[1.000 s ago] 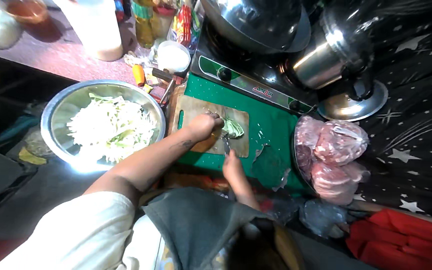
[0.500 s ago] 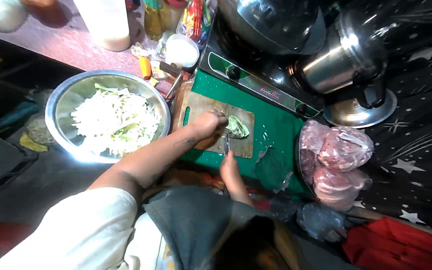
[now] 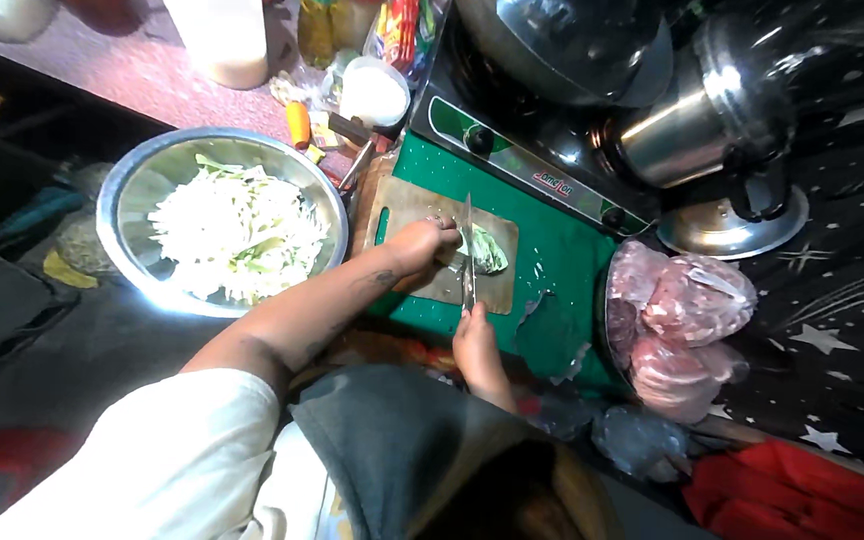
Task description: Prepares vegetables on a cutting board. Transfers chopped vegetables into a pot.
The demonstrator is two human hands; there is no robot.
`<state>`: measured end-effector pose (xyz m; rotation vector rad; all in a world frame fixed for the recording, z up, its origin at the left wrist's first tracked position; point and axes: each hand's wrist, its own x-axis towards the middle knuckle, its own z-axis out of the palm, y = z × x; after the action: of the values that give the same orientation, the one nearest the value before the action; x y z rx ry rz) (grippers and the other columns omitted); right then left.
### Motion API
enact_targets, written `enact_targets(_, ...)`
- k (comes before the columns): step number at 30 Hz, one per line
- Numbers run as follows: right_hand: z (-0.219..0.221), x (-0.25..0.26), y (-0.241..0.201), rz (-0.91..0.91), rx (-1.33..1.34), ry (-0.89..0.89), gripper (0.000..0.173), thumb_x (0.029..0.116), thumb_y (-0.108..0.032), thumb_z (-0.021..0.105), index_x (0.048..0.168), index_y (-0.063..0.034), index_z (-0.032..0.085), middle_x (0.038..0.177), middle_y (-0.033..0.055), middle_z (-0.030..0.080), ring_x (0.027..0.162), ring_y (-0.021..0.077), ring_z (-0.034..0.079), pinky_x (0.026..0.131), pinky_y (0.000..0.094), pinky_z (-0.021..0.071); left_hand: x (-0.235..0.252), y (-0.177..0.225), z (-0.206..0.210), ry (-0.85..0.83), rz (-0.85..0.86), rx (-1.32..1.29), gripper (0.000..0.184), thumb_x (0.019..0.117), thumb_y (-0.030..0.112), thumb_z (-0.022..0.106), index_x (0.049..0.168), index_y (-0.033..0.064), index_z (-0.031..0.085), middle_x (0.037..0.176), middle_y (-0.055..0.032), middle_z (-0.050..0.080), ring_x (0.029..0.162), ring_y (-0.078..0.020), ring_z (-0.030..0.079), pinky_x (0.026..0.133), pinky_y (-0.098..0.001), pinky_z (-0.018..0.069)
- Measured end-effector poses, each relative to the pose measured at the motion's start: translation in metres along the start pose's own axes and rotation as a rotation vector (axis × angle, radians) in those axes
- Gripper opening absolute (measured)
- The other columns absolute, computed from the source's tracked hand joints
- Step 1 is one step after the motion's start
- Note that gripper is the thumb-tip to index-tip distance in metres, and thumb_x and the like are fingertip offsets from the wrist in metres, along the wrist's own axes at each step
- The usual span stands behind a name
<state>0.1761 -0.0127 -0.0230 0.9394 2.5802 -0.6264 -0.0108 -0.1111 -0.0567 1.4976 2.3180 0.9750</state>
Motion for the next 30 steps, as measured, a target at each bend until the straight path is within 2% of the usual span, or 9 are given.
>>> enact_targets(4, 0.021, 0.027, -0.006, 0.069, -0.061, -0.042, 0.04, 0.1126, -0.02, 0.035, 0.148, -0.0032, 0.04, 0.116, 0.0208, 0.069, 0.107, 0.0325, 0.071, 0.092, 0.0472, 0.0574, 0.002, -0.004, 0.005, 0.014, 0.006, 0.0, 0.034, 0.0893, -0.006, 0.067, 0.12, 0.0085, 0.071, 0.133, -0.0155, 0.064, 0.124, -0.0364, 0.061, 0.105, -0.052, 0.0495)
enact_targets(7, 0.011, 0.036, -0.004, 0.036, 0.003, -0.082, 0.042, 0.1126, -0.019, 0.035, 0.151, -0.0021, 0.038, 0.128, 0.0231, 0.065, 0.114, 0.0331, 0.068, 0.098, 0.0476, 0.0547, 0.001, -0.013, 0.009, 0.045, 0.053, -0.018, 0.037, 0.0866, -0.009, 0.067, 0.118, 0.0085, 0.072, 0.131, -0.016, 0.065, 0.122, -0.036, 0.061, 0.105, -0.0508, 0.0492)
enact_targets(8, 0.004, 0.035, -0.001, 0.023, 0.035, -0.088, 0.042, 0.1127, -0.02, 0.036, 0.15, -0.0016, 0.039, 0.127, 0.0239, 0.064, 0.111, 0.0337, 0.068, 0.097, 0.0484, 0.055, 0.0, -0.012, 0.008, 0.05, 0.068, -0.03, 0.037, 0.0862, -0.01, 0.067, 0.118, 0.0084, 0.073, 0.131, -0.0161, 0.065, 0.122, -0.0353, 0.062, 0.106, -0.0501, 0.0492)
enact_targets(10, -0.013, 0.025, 0.001, 0.002, 0.061, -0.059, 0.041, 0.1129, -0.022, 0.037, 0.148, -0.0015, 0.041, 0.118, 0.0237, 0.066, 0.099, 0.0338, 0.07, 0.087, 0.0492, 0.0574, -0.004, -0.003, -0.003, 0.028, 0.056, -0.04, 0.038, 0.086, -0.011, 0.067, 0.118, 0.0068, 0.072, 0.132, -0.0172, 0.065, 0.122, -0.036, 0.062, 0.105, -0.0509, 0.0494)
enact_targets(13, -0.029, -0.005, -0.004, -0.034, 0.023, 0.035, 0.038, 0.1131, -0.023, 0.037, 0.142, 0.0005, 0.046, 0.107, 0.022, 0.069, 0.098, 0.0331, 0.071, 0.088, 0.0484, 0.0568, -0.007, 0.004, -0.012, 0.013, 0.034, -0.067, 0.037, 0.0862, -0.013, 0.065, 0.118, 0.0044, 0.072, 0.131, -0.0186, 0.064, 0.121, -0.0371, 0.062, 0.105, -0.0515, 0.0491)
enact_targets(16, -0.027, -0.017, -0.004, -0.066, -0.025, 0.05, 0.035, 0.113, -0.023, 0.037, 0.136, 0.0005, 0.048, 0.097, 0.0193, 0.068, 0.09, 0.0309, 0.071, 0.082, 0.0459, 0.0577, -0.006, 0.0, -0.007, 0.026, 0.047, -0.078, 0.037, 0.085, -0.014, 0.066, 0.117, 0.0041, 0.073, 0.128, -0.0197, 0.064, 0.119, -0.0378, 0.063, 0.103, -0.0517, 0.0502)
enact_targets(23, 0.001, 0.008, -0.008, -0.031, -0.038, -0.033, 0.039, 0.1131, -0.022, 0.035, 0.145, 0.0004, 0.042, 0.111, 0.021, 0.069, 0.103, 0.0322, 0.071, 0.091, 0.0462, 0.0569, -0.005, -0.006, -0.005, 0.031, 0.078, -0.05, 0.031, 0.0876, -0.007, 0.068, 0.116, 0.0045, 0.073, 0.126, -0.0173, 0.066, 0.119, -0.0334, 0.063, 0.104, -0.0474, 0.0502)
enact_targets(26, 0.011, 0.015, -0.009, -0.019, -0.037, -0.028, 0.041, 0.1132, -0.022, 0.035, 0.148, -0.0005, 0.04, 0.113, 0.0218, 0.069, 0.105, 0.0331, 0.071, 0.093, 0.0474, 0.0566, -0.005, -0.011, -0.003, 0.058, 0.113, -0.063, 0.03, 0.0875, -0.008, 0.067, 0.115, 0.0035, 0.074, 0.126, -0.0186, 0.066, 0.118, -0.0345, 0.064, 0.104, -0.0486, 0.0503)
enact_targets(30, -0.007, 0.006, -0.017, 0.011, -0.087, -0.081, 0.04, 0.1133, -0.024, 0.034, 0.147, -0.0035, 0.041, 0.115, 0.0207, 0.069, 0.107, 0.0328, 0.071, 0.093, 0.0481, 0.0564, -0.005, -0.01, -0.002, 0.044, 0.121, -0.046, 0.034, 0.087, -0.011, 0.066, 0.117, 0.0046, 0.073, 0.128, -0.0189, 0.065, 0.119, -0.036, 0.063, 0.105, -0.0494, 0.0501)
